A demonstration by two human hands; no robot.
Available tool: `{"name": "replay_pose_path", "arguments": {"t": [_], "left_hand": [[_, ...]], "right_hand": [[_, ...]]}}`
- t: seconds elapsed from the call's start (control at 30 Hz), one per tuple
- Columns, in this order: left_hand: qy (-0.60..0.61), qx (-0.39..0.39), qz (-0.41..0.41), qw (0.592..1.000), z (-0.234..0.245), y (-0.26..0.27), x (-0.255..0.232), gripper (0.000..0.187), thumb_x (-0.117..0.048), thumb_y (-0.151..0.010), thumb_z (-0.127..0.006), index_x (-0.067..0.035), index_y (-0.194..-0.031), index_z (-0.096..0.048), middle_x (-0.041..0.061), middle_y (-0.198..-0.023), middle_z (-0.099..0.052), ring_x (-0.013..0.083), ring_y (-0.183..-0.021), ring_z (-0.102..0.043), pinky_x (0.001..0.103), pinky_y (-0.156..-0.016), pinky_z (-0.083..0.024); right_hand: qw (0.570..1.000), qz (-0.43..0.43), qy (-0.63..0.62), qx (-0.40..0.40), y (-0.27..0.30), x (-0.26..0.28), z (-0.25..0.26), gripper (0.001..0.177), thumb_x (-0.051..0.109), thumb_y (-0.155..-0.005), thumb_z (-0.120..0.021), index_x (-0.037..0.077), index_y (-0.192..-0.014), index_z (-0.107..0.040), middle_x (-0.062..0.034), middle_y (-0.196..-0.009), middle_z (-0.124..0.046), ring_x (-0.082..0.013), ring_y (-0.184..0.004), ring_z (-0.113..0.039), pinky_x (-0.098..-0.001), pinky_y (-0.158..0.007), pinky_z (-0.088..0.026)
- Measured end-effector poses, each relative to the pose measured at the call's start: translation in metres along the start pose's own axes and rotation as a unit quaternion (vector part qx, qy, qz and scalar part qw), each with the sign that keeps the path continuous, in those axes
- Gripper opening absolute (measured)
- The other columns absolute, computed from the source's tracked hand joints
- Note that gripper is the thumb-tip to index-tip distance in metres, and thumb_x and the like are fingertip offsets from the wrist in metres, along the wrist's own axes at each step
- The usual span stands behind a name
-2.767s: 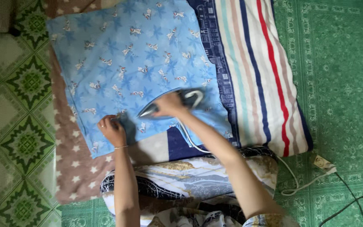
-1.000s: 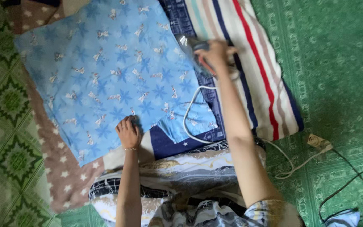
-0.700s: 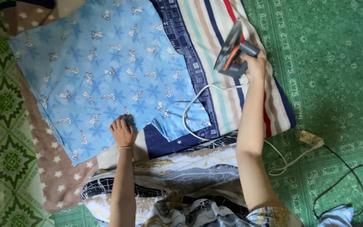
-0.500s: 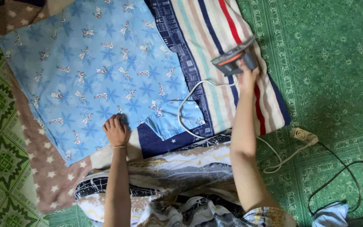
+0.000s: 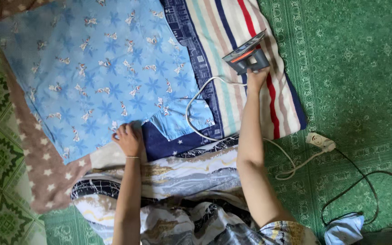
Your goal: The person irons a light blue patterned shirt and a pair of matching shorts on a patterned mat on the floor. They use an electric iron to smooth the fabric, adjusting the garments and flipping them over to iron different sections.
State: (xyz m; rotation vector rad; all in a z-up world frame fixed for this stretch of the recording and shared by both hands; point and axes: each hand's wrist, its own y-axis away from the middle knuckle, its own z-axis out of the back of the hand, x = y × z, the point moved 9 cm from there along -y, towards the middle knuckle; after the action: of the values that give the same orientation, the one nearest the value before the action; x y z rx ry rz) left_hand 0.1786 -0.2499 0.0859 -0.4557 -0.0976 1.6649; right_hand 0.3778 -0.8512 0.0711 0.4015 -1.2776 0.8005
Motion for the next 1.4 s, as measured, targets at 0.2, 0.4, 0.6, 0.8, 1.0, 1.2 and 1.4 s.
{"name": "replay_pose_path", "arguments": {"t": [0.2, 0.4, 0.6, 0.8, 1.0, 1.2, 1.4], "left_hand": [[0.146, 0.121, 0.132, 0.973, -0.02, 0.036, -0.04, 0.031, -0.04, -0.098, -0.07, -0.01, -0.091, -0.072, 0.015, -0.089, -0.07, 0.0361, -0.091, -0.064, 0.048, -0.085, -0.051], [0.171, 0.096, 0.115, 0.974, -0.025, 0.048, -0.075, 0.033, -0.037, -0.083, -0.078, -0.005, -0.089, -0.072, 0.016, -0.089, -0.07, 0.0369, -0.085, -0.065, 0.047, -0.075, -0.053], [0.291, 0.141, 0.283, 0.903, -0.072, 0.062, -0.036, 0.03, -0.028, -0.089, -0.071, -0.002, -0.102, -0.067, 0.016, -0.087, -0.075, 0.0341, -0.081, -0.073, 0.046, -0.075, -0.057], [0.092, 0.176, 0.196, 0.96, -0.06, 0.055, -0.04, 0.029, -0.026, -0.088, -0.072, -0.004, -0.107, -0.066, 0.017, -0.085, -0.075, 0.0359, -0.079, -0.073, 0.047, -0.068, -0.057], [-0.041, 0.177, 0.012, 0.983, -0.061, -0.04, -0.098, 0.037, -0.023, -0.085, -0.066, -0.009, -0.119, -0.062, 0.01, -0.108, -0.07, 0.0302, -0.106, -0.066, 0.047, -0.08, -0.053], [0.053, 0.164, -0.22, 0.96, -0.136, -0.174, -0.215, 0.037, -0.01, -0.088, -0.06, -0.03, -0.117, -0.072, 0.002, -0.123, -0.064, 0.0256, -0.118, -0.059, 0.044, -0.093, -0.049], [0.045, 0.179, -0.304, 0.934, -0.205, -0.214, -0.249, 0.035, -0.023, -0.093, -0.058, -0.034, -0.123, -0.072, 0.006, -0.128, -0.06, 0.0273, -0.115, -0.056, 0.045, -0.088, -0.049]], "right_hand": [[0.931, 0.065, 0.329, -0.143, 0.11, 0.035, -0.001, 0.064, 0.009, -0.069, -0.08, -0.002, -0.125, -0.05, -0.0247, -0.126, -0.054, -0.0404, -0.12, -0.048, -0.0526, -0.102, -0.036], [0.812, 0.364, 0.25, 0.381, 0.272, 0.11, -0.133, 0.047, 0.013, -0.083, -0.069, 0.006, -0.128, -0.059, -0.0191, -0.137, -0.055, -0.0378, -0.137, -0.046, -0.0544, -0.11, -0.037], [0.761, 0.16, 0.41, 0.476, 0.244, 0.058, -0.142, 0.047, 0.028, -0.1, -0.063, 0.0, -0.136, -0.053, -0.0217, -0.139, -0.056, -0.0389, -0.115, -0.062, -0.0489, -0.098, -0.052], [0.774, 0.153, 0.451, 0.418, 0.201, 0.03, -0.098, 0.066, 0.043, -0.082, -0.083, -0.008, -0.116, -0.059, -0.0252, -0.116, -0.064, -0.0373, -0.102, -0.063, -0.0481, -0.087, -0.054], [0.843, -0.197, 0.16, 0.474, 0.21, -0.029, -0.086, 0.045, 0.04, -0.09, -0.068, 0.002, -0.113, -0.069, -0.0131, -0.091, -0.074, -0.0262, -0.083, -0.072, -0.0395, -0.076, -0.059], [0.91, 0.085, 0.227, 0.335, 0.214, 0.015, -0.102, 0.038, 0.037, -0.084, -0.078, 0.004, -0.101, -0.069, -0.0199, -0.089, -0.071, -0.04, -0.082, -0.07, -0.0477, -0.072, -0.055], [0.891, 0.065, 0.213, 0.395, 0.232, -0.007, -0.094, 0.031, 0.035, -0.097, -0.065, 0.005, -0.092, -0.07, -0.024, -0.093, -0.071, -0.0432, -0.089, -0.069, -0.0506, -0.077, -0.053]]}}
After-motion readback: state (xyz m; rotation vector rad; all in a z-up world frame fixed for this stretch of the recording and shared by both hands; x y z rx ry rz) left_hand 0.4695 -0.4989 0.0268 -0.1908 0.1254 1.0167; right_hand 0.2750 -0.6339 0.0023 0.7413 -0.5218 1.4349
